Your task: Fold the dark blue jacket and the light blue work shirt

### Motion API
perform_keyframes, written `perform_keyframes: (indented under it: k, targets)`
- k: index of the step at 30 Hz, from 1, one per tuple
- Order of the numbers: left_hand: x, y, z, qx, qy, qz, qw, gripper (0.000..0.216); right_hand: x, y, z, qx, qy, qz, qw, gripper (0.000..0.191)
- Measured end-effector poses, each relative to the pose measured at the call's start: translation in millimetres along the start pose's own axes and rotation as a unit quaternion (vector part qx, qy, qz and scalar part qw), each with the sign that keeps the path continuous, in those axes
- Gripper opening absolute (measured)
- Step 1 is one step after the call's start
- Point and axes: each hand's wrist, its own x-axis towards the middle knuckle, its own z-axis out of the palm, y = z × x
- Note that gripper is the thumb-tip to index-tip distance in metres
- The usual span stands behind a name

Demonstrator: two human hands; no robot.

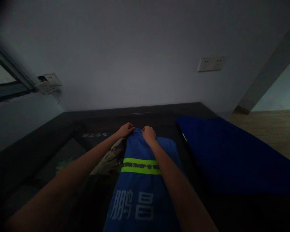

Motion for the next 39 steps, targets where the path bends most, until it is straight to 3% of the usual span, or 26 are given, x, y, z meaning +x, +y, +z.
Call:
perform_keyframes:
  k: [7, 13, 18, 22, 25, 33, 36, 39]
  targets:
    - [-8.2, -2.1, -2.9, -0.127, 0.01, -0.089, 0.988, 0.037, 6.5, -7.4, -4.1, 0.012, -0.013, -0.021, 1.0, 0.016]
    - [-12.0, 4.6, -6.4, -0.287, -0.027, -0.064, 0.956, 0.047, 12.8, -5.4, -13.0, 0.072, -0.05, -0.068, 0.994, 0.014]
    - [-12.3, 5.8, -5.2, -0.327, -0.04, -0.05, 0.943, 0.041, 19.8, 0.5, -16.1, 0.106, -0.073, -0.095, 0.987, 0.019]
    - [-9.4, -1.1, 1.0, -0.27, -0.026, -0.073, 0.96, 0.03, 25.3, 2.7, -11.2, 0.087, -0.055, -0.097, 0.99, 0.015]
    - [-6.1, -4.2, 4.1, -0.193, -0.009, -0.077, 0.978, 0.034, 23.6, 2.1, -5.7, 0.052, -0.035, -0.1, 0.993, 0.011]
    - [-15.4, 14.4, 13.5, 0.025, 0.05, 0.032, 0.998, 0.027, -7.2, -14.1, 3.3, -0.073, 0.047, -0.119, 0.989, 0.022]
    - [-22.2, 22.8, 13.6, 0.089, 0.064, 0.035, 0.993, 0.026, -14.4, -19.6, -13.8, -0.102, 0.068, -0.126, 0.984, 0.024]
    - [-31.5, 32.9, 9.3, 0.127, 0.092, 0.039, 0.987, 0.03, -19.7, -12.8, -50.7, -0.12, 0.074, -0.117, 0.983, 0.022]
